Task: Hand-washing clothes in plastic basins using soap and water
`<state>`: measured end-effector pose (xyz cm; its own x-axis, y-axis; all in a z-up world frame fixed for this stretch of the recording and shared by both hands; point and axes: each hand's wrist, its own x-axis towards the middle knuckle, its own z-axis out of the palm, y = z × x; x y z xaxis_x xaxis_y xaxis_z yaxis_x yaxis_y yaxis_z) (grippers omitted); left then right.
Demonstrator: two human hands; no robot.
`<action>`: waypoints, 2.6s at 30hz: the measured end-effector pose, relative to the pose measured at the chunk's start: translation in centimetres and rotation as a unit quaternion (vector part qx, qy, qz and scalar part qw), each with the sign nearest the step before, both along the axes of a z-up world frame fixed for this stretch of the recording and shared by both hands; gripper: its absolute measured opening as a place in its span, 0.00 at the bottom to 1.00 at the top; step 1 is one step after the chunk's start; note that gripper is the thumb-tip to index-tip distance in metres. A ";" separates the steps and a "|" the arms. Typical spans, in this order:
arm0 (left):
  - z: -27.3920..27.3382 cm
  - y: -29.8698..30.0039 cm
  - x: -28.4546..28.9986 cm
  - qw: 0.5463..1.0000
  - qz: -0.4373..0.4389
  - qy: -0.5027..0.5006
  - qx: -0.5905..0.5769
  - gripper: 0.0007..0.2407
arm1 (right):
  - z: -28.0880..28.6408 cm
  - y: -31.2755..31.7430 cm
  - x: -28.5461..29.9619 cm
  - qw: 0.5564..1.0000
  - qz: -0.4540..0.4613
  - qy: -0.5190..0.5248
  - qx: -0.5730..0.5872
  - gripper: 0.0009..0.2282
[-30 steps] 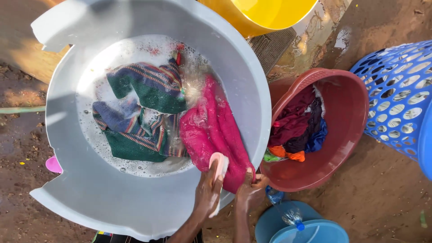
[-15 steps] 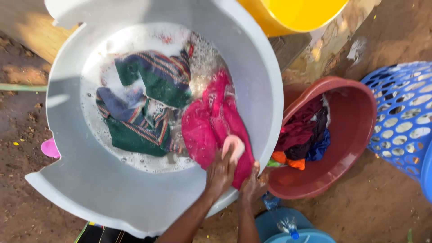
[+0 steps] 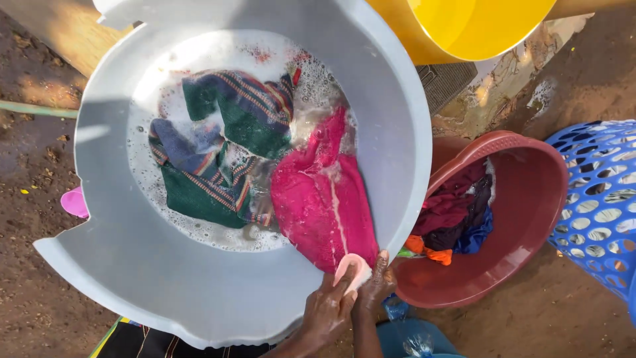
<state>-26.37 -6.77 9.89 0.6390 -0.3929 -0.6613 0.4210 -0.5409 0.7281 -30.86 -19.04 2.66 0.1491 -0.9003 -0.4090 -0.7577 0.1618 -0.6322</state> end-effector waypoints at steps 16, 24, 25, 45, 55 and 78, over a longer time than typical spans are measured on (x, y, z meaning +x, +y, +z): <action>-13.2 -5.3 6.1 0.987 0.059 -0.130 0.077 0.24 | -0.1 0.2 0.8 0.996 0.060 0.037 -0.059 0.23; -3.4 -0.2 2.8 0.995 0.024 -0.091 0.045 0.27 | -0.6 0.5 1.2 0.996 0.056 -0.025 -0.072 0.17; -1.5 -0.2 1.6 0.997 0.009 -0.060 0.043 0.24 | 0.5 0.7 1.7 0.998 0.042 -0.029 -0.045 0.17; -21.0 -3.0 9.3 0.948 0.025 -0.266 0.174 0.24 | 0.9 0.4 1.2 0.994 0.086 0.041 -0.047 0.24; -21.4 8.4 -3.4 0.691 0.676 0.243 -0.084 0.21 | 3.3 1.4 3.2 0.924 0.223 0.132 -0.281 0.25; -15.8 8.4 4.7 0.754 0.587 0.287 -0.071 0.20 | -1.9 5.7 19.2 0.895 0.406 -0.035 0.180 0.09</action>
<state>-21.68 1.65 -5.95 0.2265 0.1271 -0.9657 0.8162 0.5163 0.2594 -11.64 -13.36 0.76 0.7318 -0.2938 -0.6150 -0.6780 -0.2213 -0.7010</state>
